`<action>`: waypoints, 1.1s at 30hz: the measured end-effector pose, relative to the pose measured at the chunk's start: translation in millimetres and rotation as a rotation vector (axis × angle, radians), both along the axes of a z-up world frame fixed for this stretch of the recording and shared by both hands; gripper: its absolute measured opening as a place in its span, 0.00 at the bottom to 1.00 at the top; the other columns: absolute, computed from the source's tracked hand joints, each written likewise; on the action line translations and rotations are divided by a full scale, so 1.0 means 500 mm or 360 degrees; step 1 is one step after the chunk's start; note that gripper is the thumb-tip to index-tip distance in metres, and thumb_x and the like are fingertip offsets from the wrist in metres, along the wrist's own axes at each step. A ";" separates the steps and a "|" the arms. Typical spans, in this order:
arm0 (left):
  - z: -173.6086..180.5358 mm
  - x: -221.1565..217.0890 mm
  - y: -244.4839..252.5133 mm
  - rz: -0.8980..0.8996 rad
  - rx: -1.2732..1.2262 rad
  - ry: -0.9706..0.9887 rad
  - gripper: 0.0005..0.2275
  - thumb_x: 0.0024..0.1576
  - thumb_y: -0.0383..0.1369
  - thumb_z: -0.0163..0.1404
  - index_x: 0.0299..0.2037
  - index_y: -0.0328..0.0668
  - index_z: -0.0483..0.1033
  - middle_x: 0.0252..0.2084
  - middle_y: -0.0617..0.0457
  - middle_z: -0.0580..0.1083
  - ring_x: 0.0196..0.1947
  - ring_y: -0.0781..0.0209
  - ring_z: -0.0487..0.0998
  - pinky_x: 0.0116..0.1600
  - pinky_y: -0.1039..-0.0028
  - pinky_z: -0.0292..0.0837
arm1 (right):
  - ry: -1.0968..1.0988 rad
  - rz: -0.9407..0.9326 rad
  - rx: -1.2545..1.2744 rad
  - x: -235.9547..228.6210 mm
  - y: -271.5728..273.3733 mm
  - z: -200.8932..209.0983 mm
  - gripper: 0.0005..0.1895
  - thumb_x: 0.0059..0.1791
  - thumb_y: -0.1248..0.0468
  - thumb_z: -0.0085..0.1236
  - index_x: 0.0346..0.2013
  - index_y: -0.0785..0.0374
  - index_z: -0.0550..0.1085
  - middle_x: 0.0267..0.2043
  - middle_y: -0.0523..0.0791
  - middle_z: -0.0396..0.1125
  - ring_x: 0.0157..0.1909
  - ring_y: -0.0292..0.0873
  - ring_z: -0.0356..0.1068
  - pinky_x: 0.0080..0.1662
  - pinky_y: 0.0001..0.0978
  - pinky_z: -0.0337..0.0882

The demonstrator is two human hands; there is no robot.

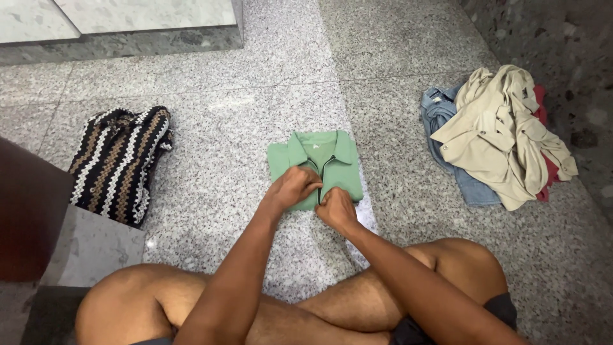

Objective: Folding various items of clothing including a polo shirt and a jacket on the floor.

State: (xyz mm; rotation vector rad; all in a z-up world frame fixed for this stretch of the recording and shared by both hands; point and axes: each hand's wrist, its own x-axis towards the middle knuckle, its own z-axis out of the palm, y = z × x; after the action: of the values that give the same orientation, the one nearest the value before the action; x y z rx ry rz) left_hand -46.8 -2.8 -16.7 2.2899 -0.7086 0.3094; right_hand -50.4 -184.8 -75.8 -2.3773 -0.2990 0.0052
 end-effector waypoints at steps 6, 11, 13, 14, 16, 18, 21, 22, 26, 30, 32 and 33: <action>0.014 -0.012 -0.018 0.0309 0.0067 -0.0048 0.06 0.58 0.32 0.57 0.38 0.37 0.81 0.37 0.43 0.78 0.38 0.42 0.79 0.44 0.59 0.75 | 0.0038 0.0003 -0.0074 -0.012 0.002 0.020 0.08 0.39 0.64 0.63 0.21 0.67 0.76 0.31 0.58 0.73 0.40 0.60 0.74 0.47 0.49 0.74; 0.016 -0.007 -0.021 0.0349 -0.0011 -0.0092 0.06 0.58 0.31 0.56 0.38 0.36 0.81 0.37 0.43 0.77 0.39 0.41 0.78 0.44 0.58 0.74 | 0.0183 -0.0019 -0.0268 -0.040 0.017 0.158 0.16 0.39 0.54 0.69 0.23 0.65 0.77 0.33 0.57 0.73 0.41 0.62 0.73 0.45 0.52 0.73; 0.004 0.002 -0.016 0.0360 -0.0031 -0.0046 0.06 0.58 0.31 0.56 0.38 0.36 0.81 0.37 0.42 0.77 0.39 0.41 0.78 0.43 0.58 0.74 | 0.0277 0.0017 -0.0355 -0.038 0.021 0.180 0.22 0.41 0.49 0.70 0.23 0.66 0.77 0.33 0.57 0.73 0.42 0.61 0.74 0.47 0.52 0.73; -0.007 0.008 -0.012 0.0342 -0.0071 -0.0034 0.06 0.57 0.31 0.56 0.38 0.37 0.81 0.37 0.42 0.77 0.39 0.42 0.78 0.44 0.59 0.74 | 0.0255 -0.0010 -0.0330 -0.034 0.022 0.174 0.21 0.43 0.48 0.68 0.25 0.65 0.77 0.33 0.56 0.74 0.42 0.60 0.74 0.47 0.52 0.73; -0.031 0.018 -0.012 0.0316 -0.0112 -0.0015 0.05 0.57 0.31 0.56 0.38 0.37 0.81 0.37 0.42 0.77 0.39 0.42 0.79 0.44 0.59 0.74 | 0.0241 -0.0045 -0.0307 -0.023 0.019 0.143 0.21 0.44 0.47 0.66 0.26 0.64 0.77 0.34 0.56 0.74 0.41 0.60 0.75 0.46 0.53 0.73; -0.048 0.035 -0.011 0.0300 -0.0155 -0.0039 0.05 0.57 0.30 0.57 0.37 0.37 0.81 0.38 0.42 0.78 0.40 0.42 0.79 0.45 0.59 0.75 | -0.0130 -0.0100 -0.0169 0.003 0.019 0.101 0.18 0.43 0.52 0.67 0.27 0.66 0.76 0.33 0.57 0.73 0.40 0.63 0.73 0.42 0.56 0.71; -0.057 0.037 -0.006 0.0287 -0.0148 -0.0043 0.05 0.57 0.30 0.57 0.37 0.36 0.80 0.37 0.42 0.78 0.40 0.42 0.79 0.45 0.60 0.75 | -0.0135 -0.0022 -0.0243 0.012 0.022 0.084 0.14 0.44 0.55 0.64 0.26 0.65 0.77 0.32 0.57 0.73 0.37 0.63 0.74 0.40 0.57 0.72; -0.055 0.036 -0.007 0.0289 -0.0149 -0.0041 0.05 0.57 0.30 0.57 0.37 0.36 0.80 0.37 0.42 0.78 0.40 0.42 0.79 0.45 0.60 0.75 | -0.0133 -0.0020 -0.0244 0.013 0.022 0.084 0.14 0.44 0.55 0.64 0.26 0.65 0.77 0.32 0.57 0.73 0.37 0.63 0.74 0.40 0.57 0.72; -0.017 0.020 -0.017 0.0318 -0.0066 -0.0120 0.04 0.58 0.29 0.56 0.37 0.36 0.80 0.37 0.43 0.76 0.39 0.42 0.78 0.44 0.59 0.75 | -0.0071 0.0069 -0.0294 0.010 0.026 0.096 0.13 0.44 0.58 0.62 0.25 0.66 0.77 0.31 0.58 0.73 0.36 0.63 0.74 0.41 0.55 0.74; 0.032 0.002 -0.032 0.0489 0.0072 -0.0189 0.05 0.57 0.31 0.57 0.35 0.38 0.81 0.34 0.44 0.75 0.36 0.43 0.78 0.40 0.57 0.75 | -0.0052 0.0068 -0.0310 0.004 0.026 0.101 0.11 0.43 0.60 0.60 0.24 0.66 0.77 0.31 0.58 0.73 0.37 0.63 0.74 0.42 0.55 0.73; 0.029 0.009 -0.033 0.0513 0.0096 -0.0233 0.05 0.57 0.32 0.57 0.34 0.39 0.81 0.32 0.45 0.75 0.34 0.44 0.78 0.39 0.58 0.75 | -0.0091 0.0075 -0.0290 0.005 0.026 0.102 0.10 0.43 0.61 0.60 0.24 0.66 0.77 0.31 0.58 0.73 0.37 0.64 0.73 0.42 0.56 0.73; 0.027 0.010 -0.033 0.0545 0.0121 -0.0276 0.05 0.57 0.32 0.57 0.34 0.39 0.81 0.31 0.46 0.75 0.33 0.46 0.78 0.38 0.59 0.75 | -0.0128 0.0089 -0.0270 0.004 0.027 0.101 0.09 0.42 0.62 0.59 0.24 0.66 0.77 0.31 0.58 0.73 0.37 0.64 0.73 0.42 0.56 0.73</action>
State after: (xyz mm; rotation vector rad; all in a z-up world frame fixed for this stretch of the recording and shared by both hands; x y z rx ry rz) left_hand -41.7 -19.4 -3.2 2.4758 -0.4131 0.6562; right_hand -48.3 -171.3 -25.3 -2.5406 -0.4184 -0.0404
